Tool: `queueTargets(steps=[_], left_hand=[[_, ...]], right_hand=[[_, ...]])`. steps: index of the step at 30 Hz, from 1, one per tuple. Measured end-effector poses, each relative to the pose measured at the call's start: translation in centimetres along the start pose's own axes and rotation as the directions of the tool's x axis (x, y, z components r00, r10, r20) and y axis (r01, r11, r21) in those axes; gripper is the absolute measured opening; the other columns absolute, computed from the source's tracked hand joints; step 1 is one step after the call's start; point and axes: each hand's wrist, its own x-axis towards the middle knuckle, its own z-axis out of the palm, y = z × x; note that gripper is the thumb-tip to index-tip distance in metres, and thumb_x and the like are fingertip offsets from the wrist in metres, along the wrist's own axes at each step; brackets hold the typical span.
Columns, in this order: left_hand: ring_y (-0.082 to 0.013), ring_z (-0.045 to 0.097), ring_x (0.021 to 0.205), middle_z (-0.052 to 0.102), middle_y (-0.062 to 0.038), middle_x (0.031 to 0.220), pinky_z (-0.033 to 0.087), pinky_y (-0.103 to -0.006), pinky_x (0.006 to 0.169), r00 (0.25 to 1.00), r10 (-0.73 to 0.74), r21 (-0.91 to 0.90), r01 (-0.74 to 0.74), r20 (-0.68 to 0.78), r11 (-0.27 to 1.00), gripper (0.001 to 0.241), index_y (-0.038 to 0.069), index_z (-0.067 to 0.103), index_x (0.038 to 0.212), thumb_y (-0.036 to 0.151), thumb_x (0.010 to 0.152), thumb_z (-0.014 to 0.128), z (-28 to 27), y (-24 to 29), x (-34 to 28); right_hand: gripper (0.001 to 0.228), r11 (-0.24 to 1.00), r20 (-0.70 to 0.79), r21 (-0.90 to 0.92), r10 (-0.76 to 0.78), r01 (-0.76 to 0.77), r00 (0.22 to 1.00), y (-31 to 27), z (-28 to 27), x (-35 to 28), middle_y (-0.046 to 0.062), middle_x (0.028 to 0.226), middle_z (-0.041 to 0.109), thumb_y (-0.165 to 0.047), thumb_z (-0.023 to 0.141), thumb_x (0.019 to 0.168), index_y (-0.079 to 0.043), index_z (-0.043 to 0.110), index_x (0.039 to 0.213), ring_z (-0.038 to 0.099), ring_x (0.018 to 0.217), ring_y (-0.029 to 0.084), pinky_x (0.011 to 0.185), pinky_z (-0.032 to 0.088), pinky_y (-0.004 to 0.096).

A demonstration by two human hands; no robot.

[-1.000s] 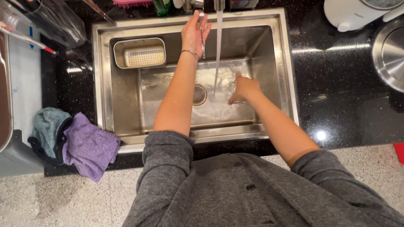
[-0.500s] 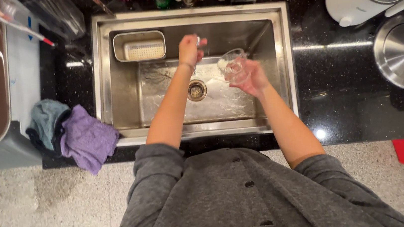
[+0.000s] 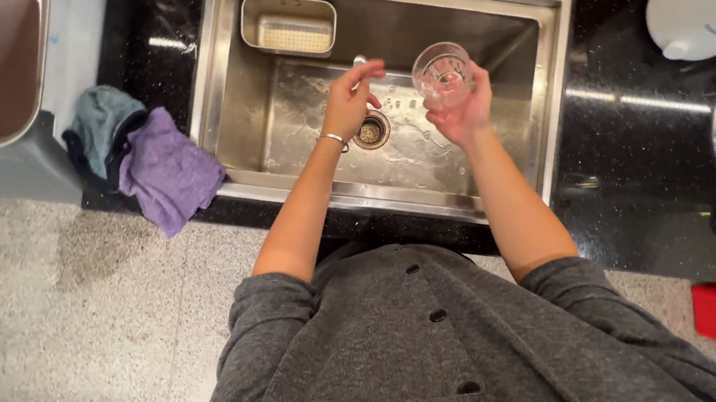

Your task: Washing dishes in a sink and wiping down the surrounding counter surfaces in a coffee shop.

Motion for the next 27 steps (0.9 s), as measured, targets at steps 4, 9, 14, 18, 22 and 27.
queueTargets(steps=[4, 9, 14, 18, 22, 27], left_hand=[[-0.0137, 0.074, 0.073, 0.075, -0.007, 0.12, 0.05, -0.0232, 0.056, 0.999, 0.054, -0.072, -0.054, 0.002, 0.996, 0.054, 0.02, 0.029, 0.151, 0.008, 0.103, 0.05, -1.8, 2.6, -1.2], [-0.0182, 0.08, 0.091, 0.074, -0.011, 0.131, 0.057, -0.0246, 0.068, 0.996, -0.05, -0.216, 0.032, -0.077, 0.976, 0.027, 0.012, 0.039, 0.132, 0.012, 0.108, 0.052, -4.9, -3.2, -0.7], [-0.0197, 0.079, 0.094, 0.074, -0.011, 0.126, 0.059, -0.0271, 0.07, 0.978, -0.057, -0.297, -0.005, -0.199, 0.955, 0.011, 0.008, 0.054, 0.115, 0.016, 0.107, 0.055, -6.1, -0.4, -0.9], [-0.0219, 0.078, 0.095, 0.074, -0.013, 0.12, 0.063, -0.0302, 0.075, 0.957, 0.026, -0.327, -0.124, -0.288, 0.937, 0.012, 0.004, 0.059, 0.101, 0.015, 0.103, 0.064, -7.8, -0.6, -2.9], [-0.0205, 0.079, 0.086, 0.076, -0.014, 0.113, 0.063, -0.0299, 0.068, 0.933, 0.048, -0.344, -0.179, -0.356, 0.922, 0.019, 0.004, 0.055, 0.094, 0.017, 0.102, 0.065, -10.9, 4.1, -6.0], [-0.0078, 0.047, 0.041, 0.07, -0.012, 0.08, 0.031, -0.0242, 0.036, 0.855, 0.04, -0.273, -0.209, -0.516, 0.939, 0.025, 0.007, 0.053, 0.095, 0.028, 0.105, 0.062, -17.0, 9.4, -9.9]], right_hand=[[0.057, 0.859, -0.074, -0.509, 0.028, -0.062, 0.997, -1.4, 2.9, 0.3, 0.008, 0.122, 0.066, -0.056, 0.058, 0.096, -0.017, 0.059, 0.137, 0.06, 0.076, 0.023, 0.061, 0.054, 0.037], [0.05, -0.591, 0.176, -0.804, -0.121, 0.072, 0.977, 0.8, 8.7, -0.7, 0.01, 0.119, 0.061, -0.018, 0.088, 0.083, -0.011, 0.063, 0.126, 0.06, 0.107, 0.027, 0.086, 0.053, 0.041], [0.05, -0.112, 0.256, -0.964, -0.141, 0.241, 0.956, 3.5, 0.3, 4.7, 0.004, 0.12, 0.06, -0.022, 0.083, 0.088, -0.01, 0.056, 0.128, 0.06, 0.111, 0.019, 0.086, 0.057, 0.039], [0.045, 0.255, -0.147, -0.963, -0.216, -0.09, 0.965, 5.7, 1.8, 5.1, 0.007, 0.112, 0.061, -0.031, 0.075, 0.094, -0.014, 0.056, 0.132, 0.063, 0.092, 0.02, 0.074, 0.057, 0.041], [0.048, 0.511, -0.207, -0.856, -0.207, -0.075, 0.956, 7.9, 4.5, 5.8, 0.005, 0.126, 0.063, -0.042, 0.07, 0.093, -0.02, 0.05, 0.131, 0.067, 0.1, 0.013, 0.081, 0.057, 0.041], [0.054, 0.961, 0.018, -0.276, 0.039, -0.033, 0.999, 14.1, 9.7, 8.0, 0.013, 0.13, 0.061, -0.042, 0.062, 0.095, -0.014, 0.05, 0.14, 0.067, 0.088, 0.029, 0.091, 0.056, 0.052]])
